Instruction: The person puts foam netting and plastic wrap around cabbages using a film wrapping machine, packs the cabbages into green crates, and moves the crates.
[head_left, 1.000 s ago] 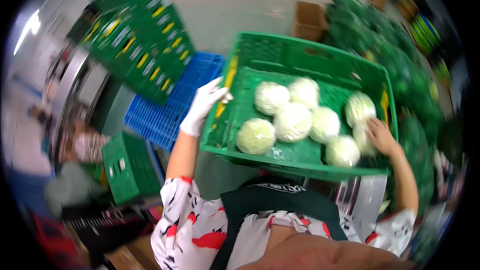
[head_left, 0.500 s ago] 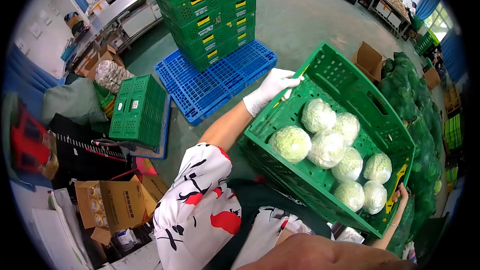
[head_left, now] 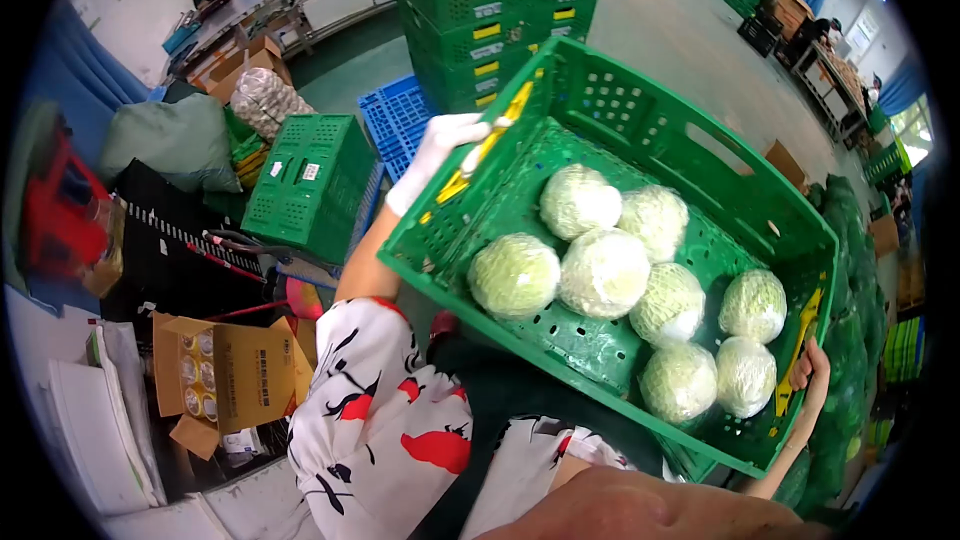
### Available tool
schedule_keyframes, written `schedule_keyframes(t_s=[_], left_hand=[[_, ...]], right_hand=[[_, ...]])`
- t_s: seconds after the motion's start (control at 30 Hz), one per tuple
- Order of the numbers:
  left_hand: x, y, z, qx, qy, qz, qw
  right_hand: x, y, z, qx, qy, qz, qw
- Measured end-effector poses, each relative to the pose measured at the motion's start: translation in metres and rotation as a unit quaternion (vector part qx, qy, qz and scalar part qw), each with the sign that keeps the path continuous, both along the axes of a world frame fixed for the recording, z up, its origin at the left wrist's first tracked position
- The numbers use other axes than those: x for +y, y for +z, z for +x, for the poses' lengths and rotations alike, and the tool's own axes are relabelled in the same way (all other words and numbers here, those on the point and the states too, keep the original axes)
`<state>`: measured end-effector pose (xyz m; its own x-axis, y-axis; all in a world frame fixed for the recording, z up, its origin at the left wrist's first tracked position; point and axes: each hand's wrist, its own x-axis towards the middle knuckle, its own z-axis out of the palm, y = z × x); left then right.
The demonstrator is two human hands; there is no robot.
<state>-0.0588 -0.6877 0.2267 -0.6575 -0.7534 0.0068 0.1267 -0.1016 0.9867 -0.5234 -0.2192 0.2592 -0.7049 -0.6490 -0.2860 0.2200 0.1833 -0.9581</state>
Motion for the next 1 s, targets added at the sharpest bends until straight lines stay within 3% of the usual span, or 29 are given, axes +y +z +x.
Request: schedule_keyframes(t_s=[0.2, 0.4, 0.43, 0.5, 0.6, 0.7, 0.8, 0.9, 1.0], left_hand=[[-0.09, 0.027, 0.157, 0.053, 0.087, 0.02, 0.995], [-0.188, 0.081, 0.273, -0.011, 0.208, -0.075, 0.975], [-0.21, 0.082, 0.287, -0.003, 0.247, -0.161, 0.956], [-0.229, 0.1, 0.299, 0.045, 0.276, -0.1, 0.955], [-0.204, 0.114, 0.266, 0.095, 0.298, -0.054, 0.948], [-0.201, 0.109, 0.265, 0.102, 0.295, -0.078, 0.947], [-0.201, 0.097, 0.261, 0.114, 0.279, -0.1, 0.948], [-0.204, 0.089, 0.261, 0.119, 0.268, -0.109, 0.95], [-0.203, 0.091, 0.257, 0.112, 0.258, -0.104, 0.954]], right_hand=[[-0.213, 0.013, 0.06, -0.022, 0.105, -0.031, 0.994], [-0.412, 0.028, 0.16, -0.087, 0.162, -0.057, 0.981], [-0.44, 0.029, 0.17, -0.104, 0.193, -0.077, 0.973], [-0.493, 0.04, 0.189, -0.108, 0.187, -0.083, 0.973], [-0.497, 0.038, 0.169, -0.131, 0.17, -0.09, 0.972], [-0.495, 0.032, 0.158, -0.129, 0.223, -0.135, 0.957], [-0.488, 0.028, 0.164, -0.071, 0.137, -0.134, 0.979], [-0.496, 0.018, 0.161, -0.074, 0.201, -0.211, 0.954], [-0.472, 0.018, 0.159, -0.065, 0.175, -0.185, 0.965]])
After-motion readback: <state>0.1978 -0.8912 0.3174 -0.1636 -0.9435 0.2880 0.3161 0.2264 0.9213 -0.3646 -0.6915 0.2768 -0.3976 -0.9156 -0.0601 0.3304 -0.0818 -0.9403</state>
